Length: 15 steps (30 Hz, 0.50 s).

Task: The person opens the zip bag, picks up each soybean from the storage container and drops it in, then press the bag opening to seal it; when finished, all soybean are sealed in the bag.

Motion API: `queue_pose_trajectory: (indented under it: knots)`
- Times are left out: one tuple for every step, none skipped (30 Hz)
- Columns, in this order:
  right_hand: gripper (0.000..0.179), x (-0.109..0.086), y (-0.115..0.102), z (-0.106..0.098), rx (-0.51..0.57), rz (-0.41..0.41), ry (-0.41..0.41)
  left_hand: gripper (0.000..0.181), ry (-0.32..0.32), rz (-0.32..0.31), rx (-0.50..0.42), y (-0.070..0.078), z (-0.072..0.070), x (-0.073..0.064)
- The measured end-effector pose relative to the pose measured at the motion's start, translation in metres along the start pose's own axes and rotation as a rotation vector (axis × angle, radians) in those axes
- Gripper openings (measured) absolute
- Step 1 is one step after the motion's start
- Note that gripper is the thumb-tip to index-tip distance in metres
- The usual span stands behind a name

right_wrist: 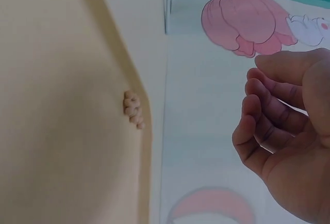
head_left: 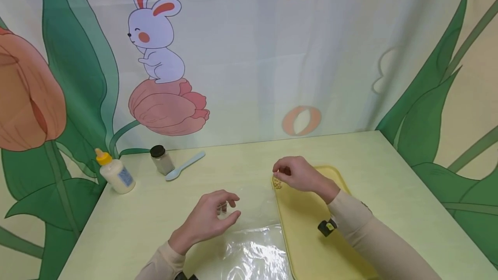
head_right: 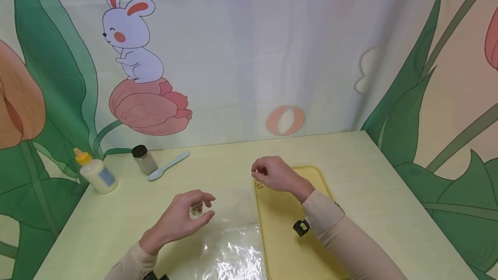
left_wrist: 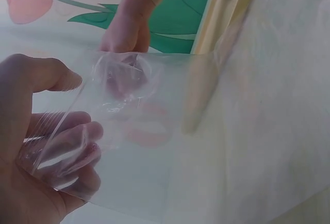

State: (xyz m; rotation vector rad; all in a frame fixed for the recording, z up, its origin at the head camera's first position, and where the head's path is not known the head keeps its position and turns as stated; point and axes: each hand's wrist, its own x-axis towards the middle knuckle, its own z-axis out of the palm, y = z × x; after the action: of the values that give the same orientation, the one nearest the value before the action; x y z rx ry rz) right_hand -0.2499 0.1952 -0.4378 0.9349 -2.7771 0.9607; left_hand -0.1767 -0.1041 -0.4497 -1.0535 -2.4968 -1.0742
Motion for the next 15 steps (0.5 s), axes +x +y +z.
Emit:
queue_pose_trajectory:
  knots:
    - [0.007, 0.0, 0.003, 0.001, -0.003, 0.007, 0.005, 0.022, 0.0, 0.001, -0.002, 0.0, 0.0, 0.0]
    - [0.006, 0.0, 0.006, 0.002, -0.006, 0.011, 0.008, 0.022, 0.0, 0.002, -0.007, 0.0, -0.001, -0.001]
    - [0.006, 0.0, 0.008, 0.003, -0.011, 0.019, 0.011, 0.022, -0.002, 0.003, -0.01, 0.0, -0.001, -0.001]
    - [0.006, 0.001, 0.009, 0.004, -0.014, 0.026, 0.013, 0.023, -0.003, 0.005, -0.014, -0.001, -0.002, -0.001]
    - [0.006, 0.001, 0.011, 0.005, -0.019, 0.032, 0.016, 0.023, -0.005, 0.007, -0.02, -0.001, -0.002, -0.002]
    - [0.006, 0.001, 0.013, 0.006, -0.023, 0.038, 0.017, 0.023, -0.007, 0.008, -0.023, -0.001, -0.003, -0.002]
    - [0.006, 0.001, 0.014, 0.007, -0.027, 0.043, 0.018, 0.024, -0.009, 0.011, -0.026, -0.002, -0.003, -0.002]
    - [0.006, 0.002, 0.015, 0.008, -0.032, 0.047, 0.019, 0.025, -0.012, 0.012, -0.03, -0.002, -0.003, -0.003]
    - [0.006, 0.002, 0.016, 0.008, -0.033, 0.053, 0.02, 0.025, -0.014, 0.014, -0.034, -0.002, -0.003, -0.003]
    - [0.006, 0.002, 0.017, 0.009, -0.033, 0.056, 0.021, 0.025, -0.015, 0.017, -0.037, -0.003, -0.003, -0.003]
    - [0.006, 0.003, 0.019, 0.01, -0.032, 0.056, 0.021, 0.026, -0.016, 0.019, -0.041, -0.003, -0.003, -0.004]
    - [0.006, 0.003, 0.02, 0.011, -0.031, 0.059, 0.019, 0.026, -0.017, 0.02, -0.045, -0.003, -0.003, -0.004]
    - [0.006, 0.004, 0.022, 0.013, -0.032, 0.064, 0.017, 0.026, -0.016, 0.021, -0.047, -0.004, -0.003, -0.005]
    - [0.006, 0.004, 0.024, 0.014, -0.031, 0.069, 0.014, 0.026, -0.016, 0.021, -0.053, -0.004, -0.003, -0.005]
    - [0.005, 0.004, 0.026, 0.015, -0.031, 0.075, 0.01, 0.026, -0.016, 0.019, -0.057, -0.005, -0.003, -0.006]
